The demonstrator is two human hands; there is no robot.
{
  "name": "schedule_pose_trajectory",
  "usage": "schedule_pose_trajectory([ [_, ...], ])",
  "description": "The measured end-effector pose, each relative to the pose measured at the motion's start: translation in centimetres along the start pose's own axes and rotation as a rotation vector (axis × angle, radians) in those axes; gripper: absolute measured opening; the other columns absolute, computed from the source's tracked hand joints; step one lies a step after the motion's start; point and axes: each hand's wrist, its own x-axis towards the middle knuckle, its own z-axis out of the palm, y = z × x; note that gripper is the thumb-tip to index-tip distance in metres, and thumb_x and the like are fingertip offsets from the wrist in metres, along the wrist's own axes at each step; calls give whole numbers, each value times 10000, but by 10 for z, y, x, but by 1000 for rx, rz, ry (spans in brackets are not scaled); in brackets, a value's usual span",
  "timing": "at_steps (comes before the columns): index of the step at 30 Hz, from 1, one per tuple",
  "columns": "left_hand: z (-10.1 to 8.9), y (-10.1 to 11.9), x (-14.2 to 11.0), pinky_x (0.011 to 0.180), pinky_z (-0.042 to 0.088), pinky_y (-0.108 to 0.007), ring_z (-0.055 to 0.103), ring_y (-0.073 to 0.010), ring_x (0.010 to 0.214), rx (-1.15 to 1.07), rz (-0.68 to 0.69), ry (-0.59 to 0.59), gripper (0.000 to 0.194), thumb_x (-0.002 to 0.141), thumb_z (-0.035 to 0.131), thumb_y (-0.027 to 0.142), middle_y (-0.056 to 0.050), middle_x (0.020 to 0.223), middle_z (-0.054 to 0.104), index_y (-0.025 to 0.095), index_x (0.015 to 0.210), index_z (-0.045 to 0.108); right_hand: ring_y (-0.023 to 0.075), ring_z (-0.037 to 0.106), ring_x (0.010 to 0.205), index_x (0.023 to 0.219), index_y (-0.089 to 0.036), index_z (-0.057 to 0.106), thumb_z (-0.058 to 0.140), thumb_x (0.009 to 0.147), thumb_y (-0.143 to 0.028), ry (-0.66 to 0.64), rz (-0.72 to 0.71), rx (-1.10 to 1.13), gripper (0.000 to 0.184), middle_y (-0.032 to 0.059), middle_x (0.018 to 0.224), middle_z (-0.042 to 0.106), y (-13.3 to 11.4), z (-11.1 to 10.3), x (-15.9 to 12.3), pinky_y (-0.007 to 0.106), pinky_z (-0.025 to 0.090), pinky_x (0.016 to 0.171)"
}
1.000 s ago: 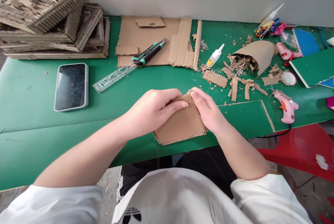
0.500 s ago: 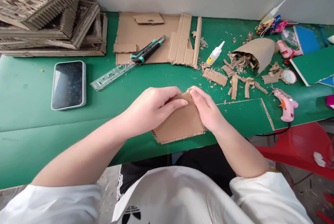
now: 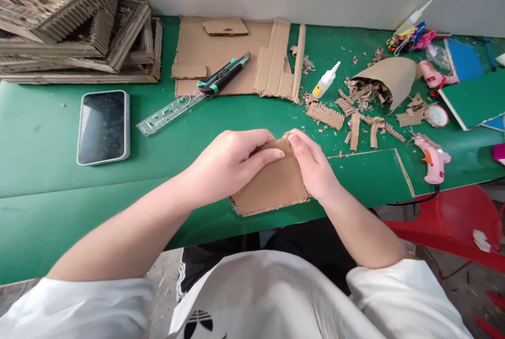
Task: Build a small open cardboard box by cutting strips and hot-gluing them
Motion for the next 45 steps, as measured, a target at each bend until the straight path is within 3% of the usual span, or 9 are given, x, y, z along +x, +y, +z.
schedule_pose_trajectory([
  [24, -2, 0, 0, 440, 267, -187, 361, -70, 473, 68, -9, 13, 284, 896, 487, 330, 58, 526, 447, 184, 653, 486, 84, 461, 664, 783, -227, 501, 388, 934, -535, 115, -102, -130, 362, -49, 703, 493, 2, 3, 0, 233, 343, 597],
  [31, -3, 1, -3, 463, 262, -201, 384, -77, 449, 190, 38, 11, 270, 918, 453, 356, 53, 537, 485, 198, 715, 532, 126, 498, 686, 863, -234, 586, 232, 897, -674, 15, -76, -116, 566, -5, 755, 554, -1, -7, 2, 273, 375, 617],
  [39, 9, 9, -8, 483, 289, -205, 485, -94, 485, 424, 63, 21, 264, 940, 433, 339, 30, 613, 587, 191, 786, 589, 108, 415, 580, 722, -227, 522, 244, 930, -621, 163, -142, -171, 525, -22, 648, 452, 0, 3, 3, 271, 349, 586],
  [45, 10, 12, -13, 468, 291, -212, 509, -106, 477, 507, 138, 58, 259, 941, 445, 320, 31, 582, 586, 182, 760, 569, 116, 384, 571, 684, -227, 485, 258, 942, -592, 197, -153, -167, 501, -14, 649, 433, 3, 7, 1, 282, 329, 571],
])
